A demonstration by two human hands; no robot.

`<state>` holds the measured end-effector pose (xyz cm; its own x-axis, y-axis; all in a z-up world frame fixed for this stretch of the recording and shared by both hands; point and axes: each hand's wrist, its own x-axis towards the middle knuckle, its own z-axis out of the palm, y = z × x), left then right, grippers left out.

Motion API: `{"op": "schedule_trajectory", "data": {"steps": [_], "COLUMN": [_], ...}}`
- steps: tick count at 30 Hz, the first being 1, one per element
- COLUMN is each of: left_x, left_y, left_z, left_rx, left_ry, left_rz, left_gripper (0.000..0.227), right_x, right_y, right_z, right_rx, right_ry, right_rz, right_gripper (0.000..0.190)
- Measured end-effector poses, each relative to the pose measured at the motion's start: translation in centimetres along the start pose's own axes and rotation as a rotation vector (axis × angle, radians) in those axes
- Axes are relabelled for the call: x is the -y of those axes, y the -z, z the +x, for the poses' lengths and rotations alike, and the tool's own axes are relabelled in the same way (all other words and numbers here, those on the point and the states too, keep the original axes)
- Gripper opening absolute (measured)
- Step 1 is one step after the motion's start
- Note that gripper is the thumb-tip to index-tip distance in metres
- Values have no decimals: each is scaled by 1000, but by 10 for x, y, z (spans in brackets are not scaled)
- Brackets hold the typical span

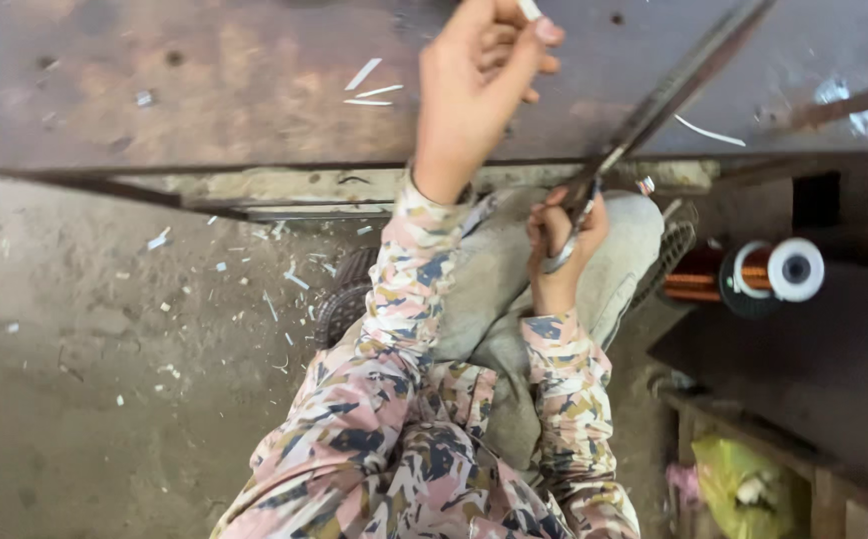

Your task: The person uses shears to cut a white plastic tube into short segments on a metal workbench. The person repeatedly measures, cuts, and arranges the segments near two copper-wound stator components.

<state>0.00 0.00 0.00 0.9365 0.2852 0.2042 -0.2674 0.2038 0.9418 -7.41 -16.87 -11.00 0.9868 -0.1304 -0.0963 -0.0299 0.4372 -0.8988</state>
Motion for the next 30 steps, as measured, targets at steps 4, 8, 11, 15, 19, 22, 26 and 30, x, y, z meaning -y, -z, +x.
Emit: {"op": "schedule_trajectory", "data": {"steps": [4, 8, 11, 15, 19, 22, 26, 30], "left_x": [-39, -53, -46, -39, -37, -40, -42, -46], "left_y": [57, 91, 103, 112, 117, 120, 120, 117], "left_z": [-5, -19, -26, -24, -22, -18, -20, -19], "left_rx": [-177, -213, -145, -79, -133, -164, -166, -140], "left_ry": [-88, 23, 107, 176, 251, 284, 202, 108], "left_rz": [303, 551, 632, 627, 504, 501, 580, 563], "left_gripper": [12, 12, 10, 11, 6, 9, 16, 22], "right_x": [2, 3, 5, 18, 50, 83, 129, 145], "right_y": [-8, -11, 0, 34, 100, 135, 144, 120], "right_z": [1, -2, -15, -43, -112, -169, -212, -216], "right_rx": [39, 55, 70, 164, 234, 342, 480, 553], "right_ry": [56, 85, 108, 283, 244, 14, -150, -403], "right_rz": [41, 85, 49, -248, -673, -791, -1134, -1329], "right_gripper": [8, 7, 11, 23, 23, 26, 36, 48]}}
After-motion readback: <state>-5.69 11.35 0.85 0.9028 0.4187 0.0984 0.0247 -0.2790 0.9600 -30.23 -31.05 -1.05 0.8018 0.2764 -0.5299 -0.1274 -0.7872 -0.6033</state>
